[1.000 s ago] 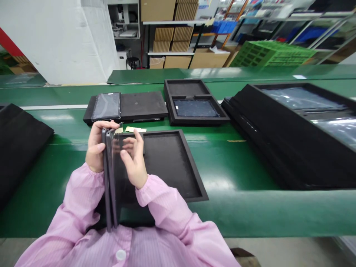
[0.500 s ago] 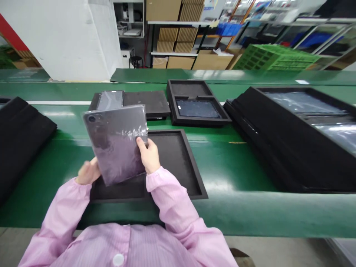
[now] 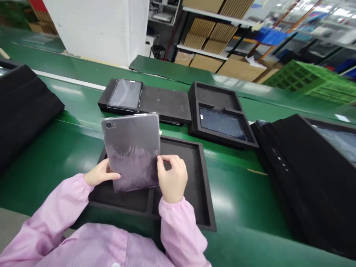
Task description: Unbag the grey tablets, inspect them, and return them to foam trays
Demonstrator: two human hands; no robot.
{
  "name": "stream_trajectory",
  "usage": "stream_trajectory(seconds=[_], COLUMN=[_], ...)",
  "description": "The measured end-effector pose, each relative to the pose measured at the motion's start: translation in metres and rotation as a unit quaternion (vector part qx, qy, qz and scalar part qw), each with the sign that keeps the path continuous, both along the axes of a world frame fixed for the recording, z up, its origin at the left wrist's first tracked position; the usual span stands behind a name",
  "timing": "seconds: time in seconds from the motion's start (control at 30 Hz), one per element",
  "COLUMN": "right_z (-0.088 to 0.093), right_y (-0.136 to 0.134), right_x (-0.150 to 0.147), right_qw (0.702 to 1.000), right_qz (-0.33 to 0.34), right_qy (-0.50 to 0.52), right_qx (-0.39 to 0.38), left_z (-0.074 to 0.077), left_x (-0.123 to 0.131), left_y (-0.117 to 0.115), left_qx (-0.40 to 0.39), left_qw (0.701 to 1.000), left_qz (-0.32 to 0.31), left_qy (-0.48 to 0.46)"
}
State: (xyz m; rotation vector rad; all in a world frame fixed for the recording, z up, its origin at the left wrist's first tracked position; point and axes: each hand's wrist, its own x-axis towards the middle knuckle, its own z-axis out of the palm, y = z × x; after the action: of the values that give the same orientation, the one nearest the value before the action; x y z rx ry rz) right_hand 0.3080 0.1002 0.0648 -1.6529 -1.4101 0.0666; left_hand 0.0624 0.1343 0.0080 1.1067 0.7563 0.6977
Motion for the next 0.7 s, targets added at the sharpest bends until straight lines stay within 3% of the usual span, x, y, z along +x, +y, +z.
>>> stream_trajectory(seconds=[0.07, 0.17, 0.27, 0.33, 0.53, 0.7], right_z=[0.005, 0.006, -0.005, -0.016, -0.032, -0.031], right_y=[-0.007, -0.025, -0.045, -0.053, -0.055, -0.052], right_x=[-0.021, -0.070, -0.114, -0.130, -0.137, -0.148], right_qw=[0.994, 0.979, 0.904, 0.858, 0.825, 0.836], right_qz=[0.031, 0.193, 0.426, 0.512, 0.552, 0.520], right_qy=[-0.089, -0.049, 0.019, -0.005, -0.120, -0.165], right_qx=[0.056, 0.052, 0.029, 0.035, -0.019, -0.061], left_z=[-0.001, -0.004, -0.007, -0.006, 0.003, 0.010], left_x=[0.000, -0.001, -0.004, -0.005, -0.003, -0.005], left_y=[-0.001, -0.003, -0.003, -0.002, 0.000, 0.003], left_qx=[0.001, 0.023, 0.053, 0.063, 0.081, 0.042], left_qw=[1.000, 0.999, 0.995, 0.994, 0.995, 0.996], left_qz=[-0.006, -0.010, 0.001, 0.000, 0.001, -0.009], left_qy=[-0.003, 0.032, 0.085, 0.087, 0.050, 0.081])
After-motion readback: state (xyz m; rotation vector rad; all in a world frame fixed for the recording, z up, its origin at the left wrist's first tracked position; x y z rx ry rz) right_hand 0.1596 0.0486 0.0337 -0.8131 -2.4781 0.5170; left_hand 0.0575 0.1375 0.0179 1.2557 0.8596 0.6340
